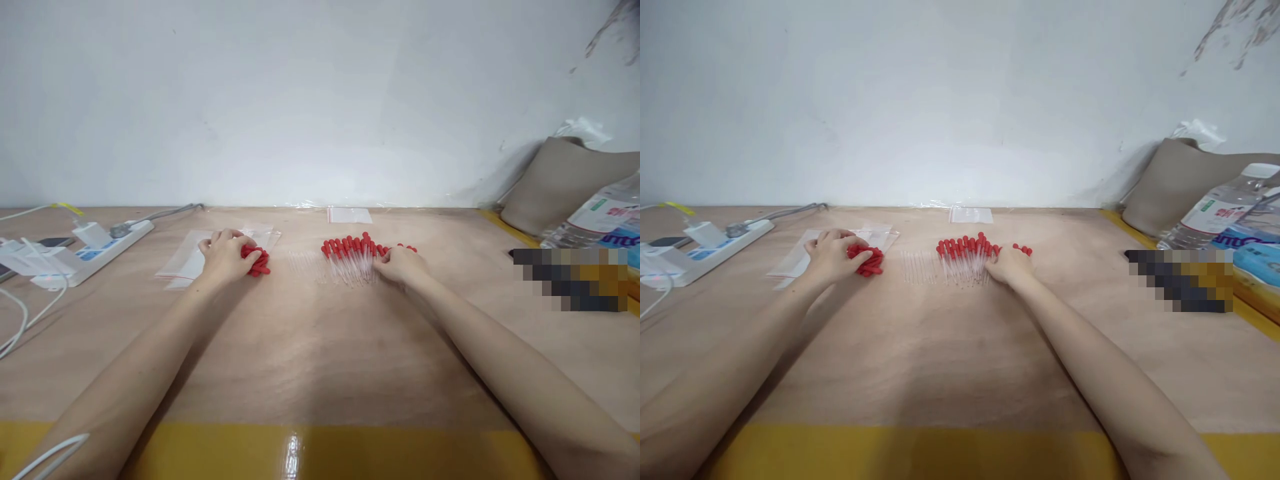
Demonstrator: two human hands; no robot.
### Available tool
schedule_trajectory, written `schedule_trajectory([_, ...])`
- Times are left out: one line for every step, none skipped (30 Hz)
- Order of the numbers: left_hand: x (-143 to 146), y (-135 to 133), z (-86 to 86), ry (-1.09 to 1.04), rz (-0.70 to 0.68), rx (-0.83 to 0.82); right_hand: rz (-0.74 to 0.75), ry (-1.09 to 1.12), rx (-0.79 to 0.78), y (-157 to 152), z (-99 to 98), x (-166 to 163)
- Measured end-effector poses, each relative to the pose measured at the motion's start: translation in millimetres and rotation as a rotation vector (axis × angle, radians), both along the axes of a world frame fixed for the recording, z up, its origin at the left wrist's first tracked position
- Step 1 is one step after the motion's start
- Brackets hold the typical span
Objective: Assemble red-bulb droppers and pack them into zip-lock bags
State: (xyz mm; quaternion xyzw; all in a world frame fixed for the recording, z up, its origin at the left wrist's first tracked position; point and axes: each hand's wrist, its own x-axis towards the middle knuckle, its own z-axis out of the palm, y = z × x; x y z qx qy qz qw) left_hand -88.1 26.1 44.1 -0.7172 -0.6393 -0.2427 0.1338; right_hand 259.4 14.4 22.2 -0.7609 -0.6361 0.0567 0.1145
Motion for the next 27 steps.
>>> schedule_trajectory([-3,1,1.7,0.004,0.002,-0.031,0.000,-0.014,-0.006,0,0.9,-1])
schedule_trajectory([-6,2,3.2,0.007,0.007,-0.056,-0.004,-0.020,-0.012,0,1.8,-2])
schedule_trajectory([-9,3,4.6,0.012,0.013,-0.079,-0.013,-0.019,-0.020,-1,2.6,-3])
schedule_trajectory([-11,3,5.7,0.019,0.019,-0.098,-0.024,-0.011,-0.030,-1,3.1,-4])
schedule_trajectory([-13,3,6.4,0.028,0.020,-0.116,-0.034,0.000,-0.043,-1,3.5,-6])
schedule_trajectory([-14,3,6.8,0.040,0.012,-0.134,-0.039,0.012,-0.058,-1,3.5,-7])
schedule_trajectory([-15,3,6.9,0.054,-0.006,-0.152,-0.036,0.022,-0.072,-1,3.4,-8])
schedule_trajectory([-16,3,6.7,0.068,-0.034,-0.168,-0.031,0.028,-0.084,0,3.1,-8])
schedule_trajectory([-16,3,6.3,0.081,-0.071,-0.179,-0.025,0.030,-0.091,0,2.9,-8])
schedule_trajectory([-16,3,5.9,0.091,-0.107,-0.183,-0.019,0.030,-0.094,0,3.0,-7])
schedule_trajectory([-16,3,5.3,0.098,-0.136,-0.181,-0.017,0.031,-0.091,0,3.5,-6])
schedule_trajectory([-16,3,4.7,0.105,-0.156,-0.172,-0.013,0.032,-0.083,-1,4.6,-5])
schedule_trajectory([-15,3,4.0,0.112,-0.169,-0.160,-0.010,0.033,-0.070,-2,6.2,-4])
schedule_trajectory([-15,4,3.1,0.119,-0.175,-0.145,-0.006,0.034,-0.052,-3,8.1,-3])
schedule_trajectory([-14,4,1.8,0.126,-0.177,-0.128,-0.003,0.034,-0.025,-5,10.2,-3])
schedule_trajectory([-14,5,0.1,0.130,-0.176,-0.109,0.000,0.032,0.015,-7,12.1,-5])
schedule_trajectory([-13,6,-2.1,0.132,-0.176,-0.090,0.004,0.032,0.065,-10,13.3,-8])
schedule_trajectory([-12,7,-4.5,0.129,-0.173,-0.070,0.012,0.035,0.119,-13,13.5,-12])
schedule_trajectory([-11,9,-7.1,0.119,-0.165,-0.052,0.034,0.046,0.174,-17,12.6,-18])
schedule_trajectory([-10,10,-9.7,0.103,-0.152,-0.036,0.080,0.063,0.228,-22,10.3,-25])
schedule_trajectory([-9,11,-12.1,0.084,-0.141,-0.027,0.152,0.081,0.279,-27,6.7,-32])
schedule_trajectory([-8,12,-14.1,0.064,-0.133,-0.022,0.250,0.096,0.326,-32,2.0,-39])
schedule_trajectory([-7,12,-15.5,0.045,-0.128,-0.020,0.365,0.101,0.378,-37,-3.4,-46])
schedule_trajectory([-6,12,-16.3,0.030,-0.127,-0.018,0.483,0.094,0.426,-42,-9.2,-52])
schedule_trajectory([-5,12,-16.7,0.023,-0.133,-0.018,0.583,0.081,0.467,-46,-15.0,-57])
schedule_trajectory([-4,12,-16.7,0.020,-0.139,-0.016,0.662,0.070,0.500,-49,-20.3,-60])
schedule_trajectory([-3,11,-16.4,0.016,-0.142,-0.011,0.716,0.065,0.525,-51,-24.9,-63])
